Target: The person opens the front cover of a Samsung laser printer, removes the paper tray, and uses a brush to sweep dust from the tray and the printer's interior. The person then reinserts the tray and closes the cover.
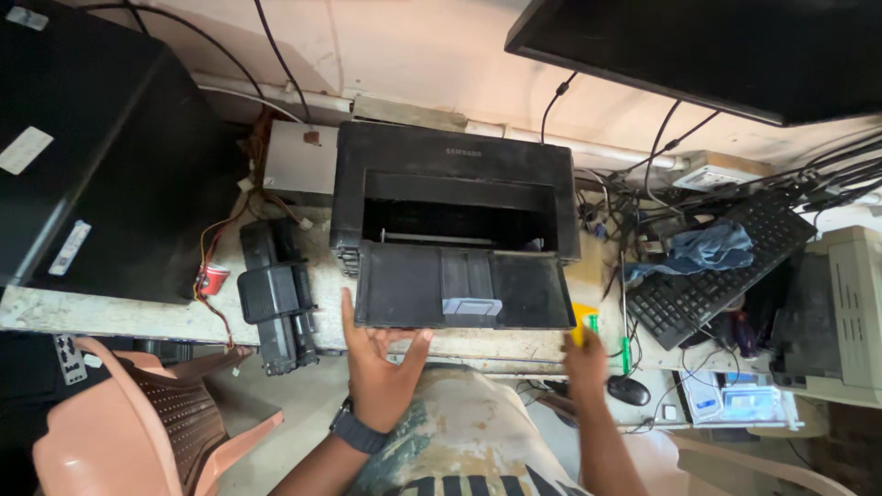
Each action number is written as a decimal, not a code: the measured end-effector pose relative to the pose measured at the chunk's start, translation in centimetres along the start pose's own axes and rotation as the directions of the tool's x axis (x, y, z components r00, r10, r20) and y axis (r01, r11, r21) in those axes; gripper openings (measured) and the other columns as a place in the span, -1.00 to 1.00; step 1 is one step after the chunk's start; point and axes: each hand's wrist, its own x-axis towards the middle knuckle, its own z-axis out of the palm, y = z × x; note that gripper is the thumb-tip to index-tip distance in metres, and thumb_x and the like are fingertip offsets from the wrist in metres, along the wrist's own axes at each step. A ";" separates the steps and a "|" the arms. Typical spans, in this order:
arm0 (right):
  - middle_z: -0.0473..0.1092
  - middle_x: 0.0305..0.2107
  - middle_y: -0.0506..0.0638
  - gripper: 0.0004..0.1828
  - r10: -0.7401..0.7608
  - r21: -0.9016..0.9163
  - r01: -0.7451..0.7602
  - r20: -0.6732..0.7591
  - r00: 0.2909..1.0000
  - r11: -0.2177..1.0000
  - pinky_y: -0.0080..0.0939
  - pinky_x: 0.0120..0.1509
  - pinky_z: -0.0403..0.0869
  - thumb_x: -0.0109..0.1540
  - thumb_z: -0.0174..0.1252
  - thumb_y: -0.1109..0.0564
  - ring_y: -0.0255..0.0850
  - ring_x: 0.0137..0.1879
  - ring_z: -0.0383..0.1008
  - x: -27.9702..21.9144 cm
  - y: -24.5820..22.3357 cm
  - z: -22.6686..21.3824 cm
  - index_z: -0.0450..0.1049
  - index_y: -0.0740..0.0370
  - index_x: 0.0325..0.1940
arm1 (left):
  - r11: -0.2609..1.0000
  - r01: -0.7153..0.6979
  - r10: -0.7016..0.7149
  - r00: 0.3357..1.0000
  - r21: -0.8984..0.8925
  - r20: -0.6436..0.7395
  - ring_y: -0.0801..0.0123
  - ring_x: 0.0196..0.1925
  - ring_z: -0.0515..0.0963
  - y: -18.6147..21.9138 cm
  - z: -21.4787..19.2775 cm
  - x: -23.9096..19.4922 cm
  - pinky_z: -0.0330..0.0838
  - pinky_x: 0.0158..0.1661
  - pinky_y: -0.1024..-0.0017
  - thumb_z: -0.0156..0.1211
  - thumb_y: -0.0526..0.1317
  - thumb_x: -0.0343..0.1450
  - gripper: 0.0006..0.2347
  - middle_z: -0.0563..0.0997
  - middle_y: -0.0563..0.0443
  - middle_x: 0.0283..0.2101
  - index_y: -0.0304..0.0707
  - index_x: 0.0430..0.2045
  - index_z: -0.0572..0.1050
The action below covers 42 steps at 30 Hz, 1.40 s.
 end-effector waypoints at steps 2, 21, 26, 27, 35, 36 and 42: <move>0.51 -0.38 0.15 -0.64 -0.054 -0.131 0.050 -0.026 0.998 0.990 -0.05 -0.21 0.41 0.26 0.24 0.02 -0.05 -0.31 0.47 -0.4 1.2 3.2 0.51 0.36 0.00 | 0.990 -0.089 0.092 0.995 0.113 -0.026 0.30 -0.01 0.63 1.9 0.2 0.9 0.51 0.05 0.38 0.39 -0.38 0.34 -0.10 0.55 -0.19 0.02 -0.35 0.47 -0.22; 0.45 -0.13 0.14 -0.67 -0.617 -0.324 0.553 -0.145 0.773 0.768 -0.03 -0.07 0.46 0.20 0.32 0.04 0.04 -0.19 0.48 0.2 -14.0 -2.4 0.52 0.22 -0.03 | -0.008 -0.331 0.294 0.901 0.944 0.319 0.03 -0.49 0.58 7.3 2.9 17.2 0.40 -0.37 0.05 0.25 0.14 0.41 -0.62 0.61 -0.05 -0.59 -0.08 -0.07 0.62; 0.45 -0.09 0.12 -0.77 -0.743 -0.134 0.732 -0.169 0.647 0.668 -0.10 -0.08 0.46 0.20 0.18 0.25 -0.02 -0.15 0.48 -1.3 -21.4 -3.9 0.54 0.23 -0.05 | -0.082 -0.259 0.225 0.936 0.962 0.271 0.01 -0.30 0.59 6.8 3.7 17.7 0.41 -0.28 0.04 0.21 0.16 0.40 -0.62 0.64 -0.10 -0.39 -0.03 -0.08 0.64; 0.45 -0.07 0.11 -0.78 -0.784 -0.116 0.779 -0.183 0.593 0.617 -0.10 -0.01 0.47 0.23 0.15 0.28 -0.01 -0.07 0.48 -1.8 -22.5 -4.1 0.53 0.22 -0.03 | -0.113 -0.263 0.274 0.919 0.958 0.285 0.02 -0.24 0.58 6.6 3.9 17.4 0.42 -0.24 0.05 0.22 0.14 0.40 -0.65 0.62 -0.11 -0.33 -0.01 -0.10 0.64; 0.45 -0.02 0.17 -0.75 -0.928 -0.107 0.922 -0.014 0.372 0.371 0.05 0.24 0.43 0.24 0.21 0.23 0.15 0.14 0.46 -1.1 -31.4 -3.3 0.51 0.24 0.02 | 0.200 -0.683 0.357 0.719 0.703 0.597 0.19 -0.09 0.57 3.8 8.8 19.5 0.38 0.05 -0.08 0.30 -0.05 0.38 -0.81 0.60 0.09 -0.27 -0.06 -0.27 0.68; 0.46 -0.01 0.18 -0.73 -0.932 -0.083 0.932 0.060 0.358 0.353 0.06 0.22 0.44 0.24 0.22 0.20 0.15 0.13 0.46 -0.4 -32.5 -3.1 0.51 0.24 0.04 | 0.264 -0.669 0.323 0.740 0.695 0.590 0.15 -0.10 0.57 3.6 9.2 19.9 0.40 0.00 -0.01 0.29 -0.06 0.39 -0.82 0.60 0.05 -0.27 -0.08 -0.29 0.67; 0.50 -0.09 0.20 -0.63 -0.833 0.056 0.947 0.495 0.248 0.315 0.07 0.09 0.47 0.26 0.24 0.00 0.16 0.05 0.51 2.8 -36.7 -0.1 0.52 0.25 0.06 | 0.310 -0.592 0.132 0.802 0.744 0.583 0.00 -0.26 0.62 3.7 9.6 20.7 0.45 -0.22 0.02 0.24 -0.06 0.42 -0.79 0.63 -0.09 -0.38 -0.20 -0.48 0.63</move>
